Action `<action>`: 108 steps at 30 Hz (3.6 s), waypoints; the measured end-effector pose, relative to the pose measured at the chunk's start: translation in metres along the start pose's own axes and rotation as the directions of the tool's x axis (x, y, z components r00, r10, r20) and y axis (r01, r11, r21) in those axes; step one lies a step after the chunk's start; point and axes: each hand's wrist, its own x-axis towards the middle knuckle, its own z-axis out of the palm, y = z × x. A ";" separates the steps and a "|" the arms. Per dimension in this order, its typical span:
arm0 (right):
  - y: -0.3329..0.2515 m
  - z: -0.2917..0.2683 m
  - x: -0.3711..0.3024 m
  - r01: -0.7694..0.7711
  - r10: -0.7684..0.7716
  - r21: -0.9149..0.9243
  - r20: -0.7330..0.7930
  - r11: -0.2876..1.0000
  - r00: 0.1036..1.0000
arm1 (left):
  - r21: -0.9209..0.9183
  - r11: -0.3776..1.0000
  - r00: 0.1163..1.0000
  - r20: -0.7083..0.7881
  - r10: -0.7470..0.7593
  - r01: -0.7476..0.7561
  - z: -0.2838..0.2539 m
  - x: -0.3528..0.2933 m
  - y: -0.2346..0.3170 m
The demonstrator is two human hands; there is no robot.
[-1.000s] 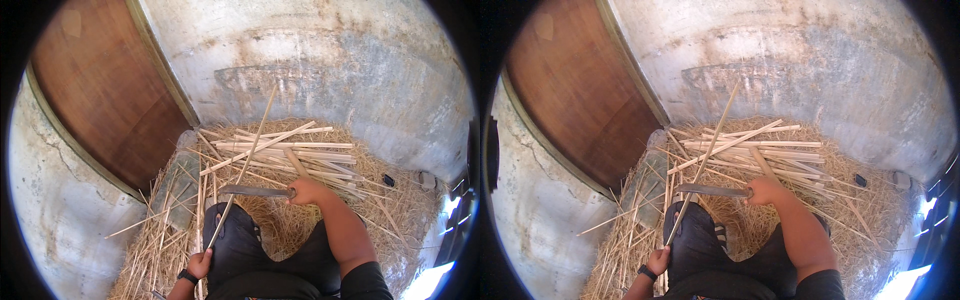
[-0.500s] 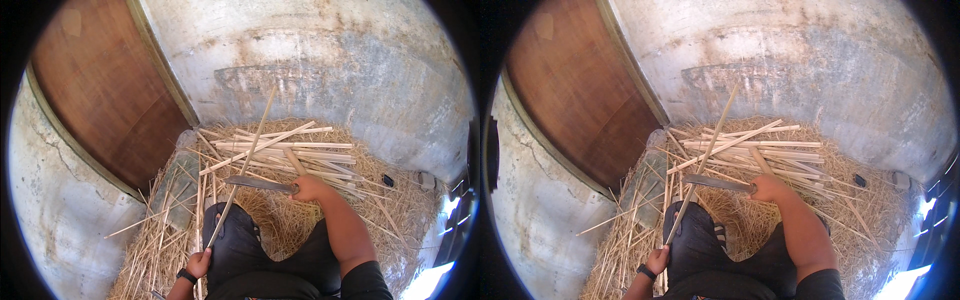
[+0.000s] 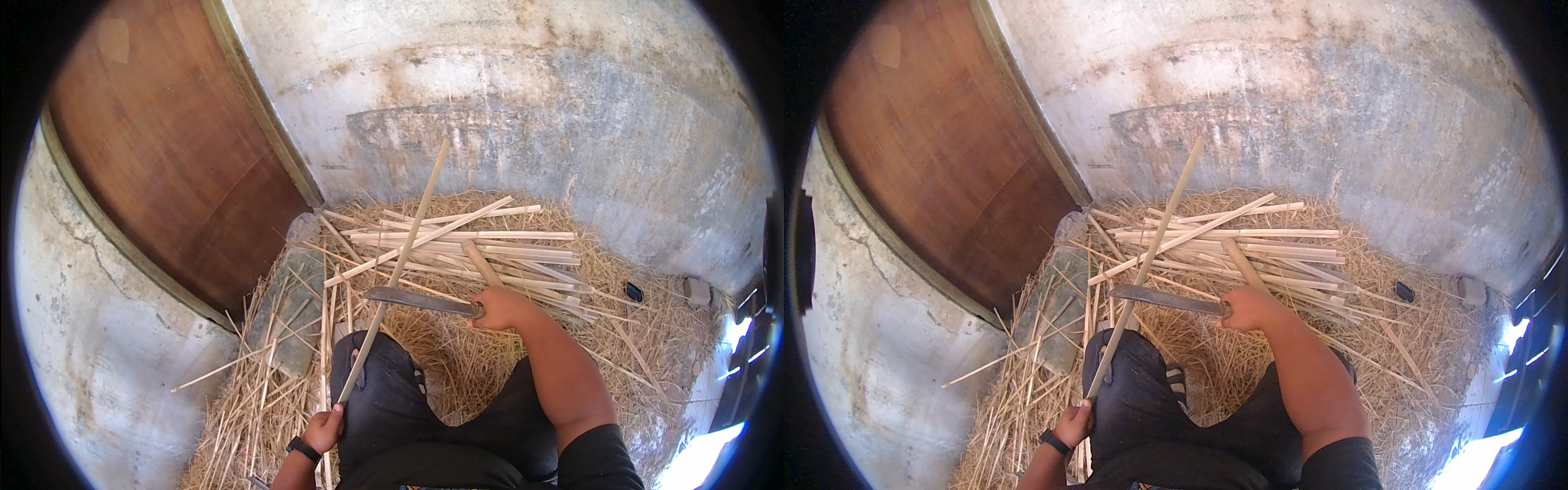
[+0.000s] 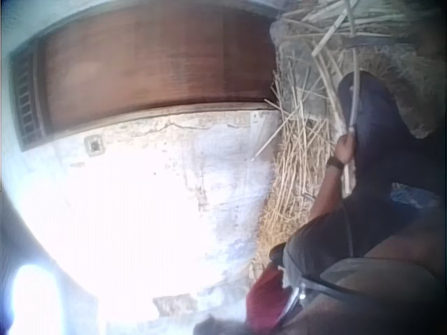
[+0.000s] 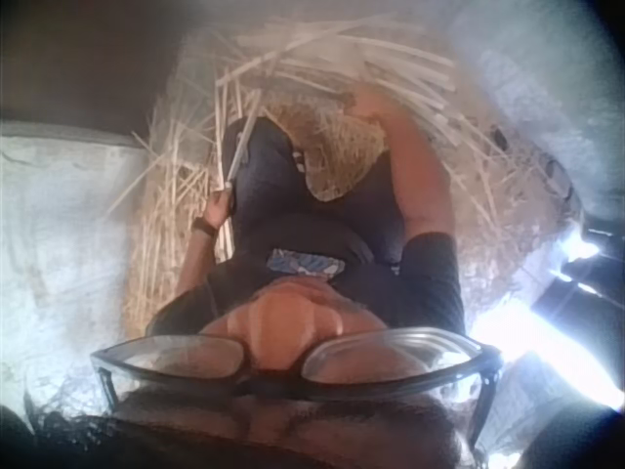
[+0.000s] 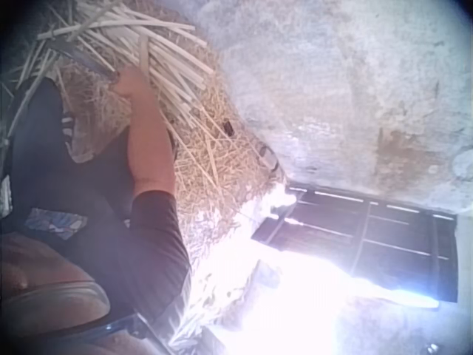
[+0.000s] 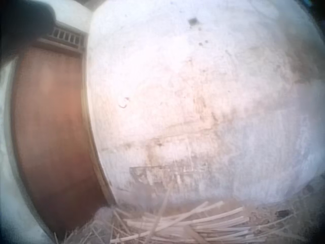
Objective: The person sits on a straw-covered floor and uses a machete to split a long bamboo stick into thin strips. They hold the stick with their left hand and repeatedly strike it with the machete in their right hand, creating a pile of bamboo strips.
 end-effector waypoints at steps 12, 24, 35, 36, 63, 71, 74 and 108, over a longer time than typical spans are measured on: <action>0.011 0.015 0.009 0.006 -0.006 0.023 -0.002 1.000 1.000 | -0.035 0.999 1.000 -0.003 -0.014 0.014 0.001 -0.001 0.004; 0.000 0.009 0.003 -0.003 0.003 0.027 0.027 1.000 1.000 | -0.061 0.998 1.000 0.001 -0.030 0.030 0.000 -0.002 0.006; -0.008 0.000 -0.003 0.042 -0.042 -0.002 -0.044 0.999 0.998 | -0.032 0.999 1.000 0.019 0.008 -0.007 -0.001 0.003 -0.005; -0.005 0.001 -0.001 0.033 -0.033 -0.020 -0.036 0.999 0.999 | -0.031 1.000 1.000 0.025 0.007 -0.006 -0.001 0.003 -0.005; -0.004 0.001 0.004 0.056 -0.060 -0.057 -0.064 0.997 0.996 | -0.071 0.997 0.999 0.039 -0.034 0.037 -0.003 0.006 -0.012; -0.002 0.011 0.007 0.043 -0.043 -0.024 -0.016 0.999 0.999 | -0.104 0.994 0.999 0.029 -0.041 0.044 -0.002 0.006 -0.012; 0.000 0.016 0.010 0.049 -0.050 -0.031 -0.007 0.998 0.999 | -0.135 0.989 0.997 0.049 -0.054 0.060 -0.003 0.006 -0.010; 0.000 0.021 0.014 0.050 -0.051 0.005 0.055 0.999 0.997 | -0.278 0.953 0.981 0.183 -0.070 0.120 -0.010 0.004 0.001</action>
